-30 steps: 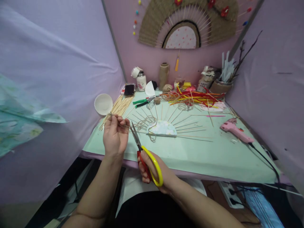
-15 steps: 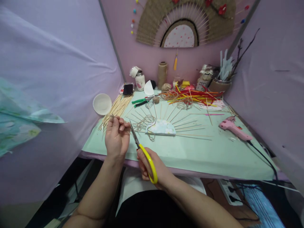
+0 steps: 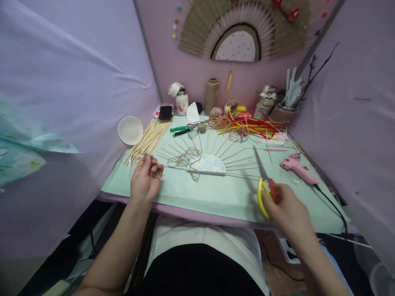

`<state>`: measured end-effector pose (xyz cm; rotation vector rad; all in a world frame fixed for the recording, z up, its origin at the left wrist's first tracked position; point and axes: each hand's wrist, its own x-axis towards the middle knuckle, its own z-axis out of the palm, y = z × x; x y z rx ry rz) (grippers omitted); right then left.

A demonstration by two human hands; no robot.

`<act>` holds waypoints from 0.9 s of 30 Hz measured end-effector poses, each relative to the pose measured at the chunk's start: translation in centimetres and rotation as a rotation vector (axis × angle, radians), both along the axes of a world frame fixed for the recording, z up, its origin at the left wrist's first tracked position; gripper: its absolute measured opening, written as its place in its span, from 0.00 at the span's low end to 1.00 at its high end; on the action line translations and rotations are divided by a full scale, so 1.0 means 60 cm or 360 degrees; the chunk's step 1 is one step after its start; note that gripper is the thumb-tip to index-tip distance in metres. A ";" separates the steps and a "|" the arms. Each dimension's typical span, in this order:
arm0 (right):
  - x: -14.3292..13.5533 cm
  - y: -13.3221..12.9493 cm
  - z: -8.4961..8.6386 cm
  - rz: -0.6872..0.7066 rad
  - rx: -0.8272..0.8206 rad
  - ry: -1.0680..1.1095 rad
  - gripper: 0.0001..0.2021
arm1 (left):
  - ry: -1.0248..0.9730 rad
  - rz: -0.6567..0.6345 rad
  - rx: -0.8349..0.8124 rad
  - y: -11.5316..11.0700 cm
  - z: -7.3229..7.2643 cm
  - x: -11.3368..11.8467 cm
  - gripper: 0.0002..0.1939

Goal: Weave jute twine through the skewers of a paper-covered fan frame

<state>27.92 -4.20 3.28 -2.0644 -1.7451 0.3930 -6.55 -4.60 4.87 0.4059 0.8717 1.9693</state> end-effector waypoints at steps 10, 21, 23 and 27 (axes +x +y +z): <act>0.107 0.007 -0.012 -0.0193 -0.0299 -0.0624 0.15 | -0.0076 -0.0123 -0.0104 0.003 -0.025 0.008 0.09; -0.072 0.074 0.053 0.0681 0.0711 -0.0316 0.17 | -0.0208 -0.0168 -0.0131 0.006 -0.038 0.020 0.08; -0.157 0.093 0.057 0.0851 0.0678 -0.0147 0.15 | -0.0217 -0.0159 -0.0130 0.005 -0.040 0.025 0.08; -0.290 0.125 0.037 0.0862 0.0464 -0.0256 0.16 | -0.0230 -0.0174 -0.0135 0.001 -0.043 0.030 0.08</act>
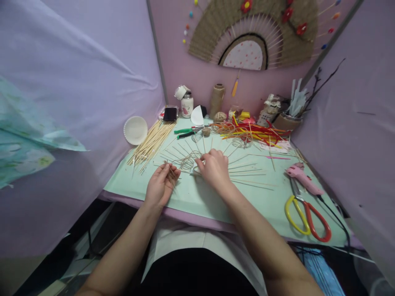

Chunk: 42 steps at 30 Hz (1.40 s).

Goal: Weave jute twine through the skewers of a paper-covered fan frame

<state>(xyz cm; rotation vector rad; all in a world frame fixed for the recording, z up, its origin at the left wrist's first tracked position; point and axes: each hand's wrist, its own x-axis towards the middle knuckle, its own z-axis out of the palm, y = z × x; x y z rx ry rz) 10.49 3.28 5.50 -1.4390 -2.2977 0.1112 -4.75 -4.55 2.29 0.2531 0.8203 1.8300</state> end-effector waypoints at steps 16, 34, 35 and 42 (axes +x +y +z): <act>-0.033 -0.057 -0.021 0.0319 0.0885 0.0229 0.10 | -0.0076 -0.0093 -0.0004 0.004 0.003 0.023 0.08; -0.028 -0.069 -0.036 0.0491 0.0949 0.0109 0.04 | -0.0065 -0.0203 -0.0068 -0.007 0.006 0.025 0.11; -0.028 -0.068 -0.036 0.0493 0.0940 0.0101 0.04 | -0.0057 -0.0208 -0.0071 -0.007 0.006 0.025 0.11; -0.023 -0.070 -0.038 0.0487 0.0883 0.0079 0.05 | 0.0005 -0.0237 -0.0095 -0.005 0.006 0.030 0.14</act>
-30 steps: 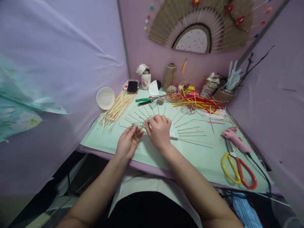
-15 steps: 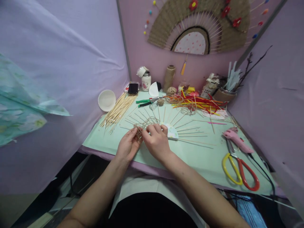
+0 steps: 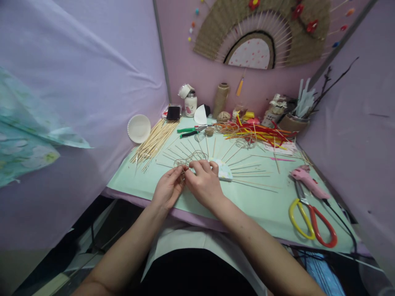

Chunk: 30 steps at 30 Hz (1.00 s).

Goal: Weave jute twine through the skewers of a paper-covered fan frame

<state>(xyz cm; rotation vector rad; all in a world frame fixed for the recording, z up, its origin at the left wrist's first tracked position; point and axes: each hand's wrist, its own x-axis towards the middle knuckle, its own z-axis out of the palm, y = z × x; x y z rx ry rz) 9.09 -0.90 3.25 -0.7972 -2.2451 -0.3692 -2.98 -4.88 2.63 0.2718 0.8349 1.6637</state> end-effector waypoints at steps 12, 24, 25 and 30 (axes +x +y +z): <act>0.048 0.028 0.002 -0.0249 -0.0271 0.0084 0.03 | 0.0056 0.0352 0.0360 -0.009 0.057 -0.021 0.08; 0.357 -0.002 0.012 -0.0745 -0.0837 0.0034 0.15 | -0.0032 0.0332 0.0204 0.002 0.039 -0.024 0.06; 0.392 -0.009 0.013 -0.0919 -0.0906 -0.0036 0.14 | -0.0017 0.0338 0.0210 0.002 0.040 -0.025 0.06; 0.479 -0.033 -0.007 -0.1420 -0.1290 -0.0416 0.14 | 0.0037 0.0369 0.0227 0.006 0.041 -0.021 0.06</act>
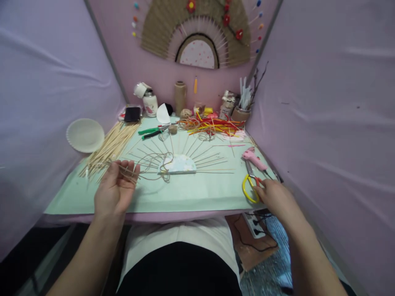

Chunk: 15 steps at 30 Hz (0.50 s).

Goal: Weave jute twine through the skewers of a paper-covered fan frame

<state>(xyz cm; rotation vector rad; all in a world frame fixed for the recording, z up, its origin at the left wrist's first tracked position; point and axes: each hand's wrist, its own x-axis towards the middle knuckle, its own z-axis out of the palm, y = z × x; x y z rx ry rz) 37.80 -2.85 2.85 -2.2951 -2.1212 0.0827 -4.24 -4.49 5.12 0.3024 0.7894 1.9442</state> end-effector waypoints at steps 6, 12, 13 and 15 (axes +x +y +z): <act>-0.021 0.013 -0.005 -0.0246 -0.0162 -0.0007 0.14 | 0.0058 0.0003 0.0012 0.001 0.002 0.002 0.05; 0.017 -0.004 -0.002 -0.0304 -0.0333 0.0335 0.13 | 0.0066 0.0056 0.0005 0.002 0.000 -0.009 0.05; 0.026 -0.011 -0.006 -0.0310 -0.0344 0.0418 0.14 | 0.0056 0.0054 0.0007 0.002 -0.001 -0.009 0.06; 0.039 -0.030 -0.012 -0.0396 -0.0301 0.0591 0.13 | 0.0021 0.0046 0.0015 0.002 -0.001 -0.008 0.06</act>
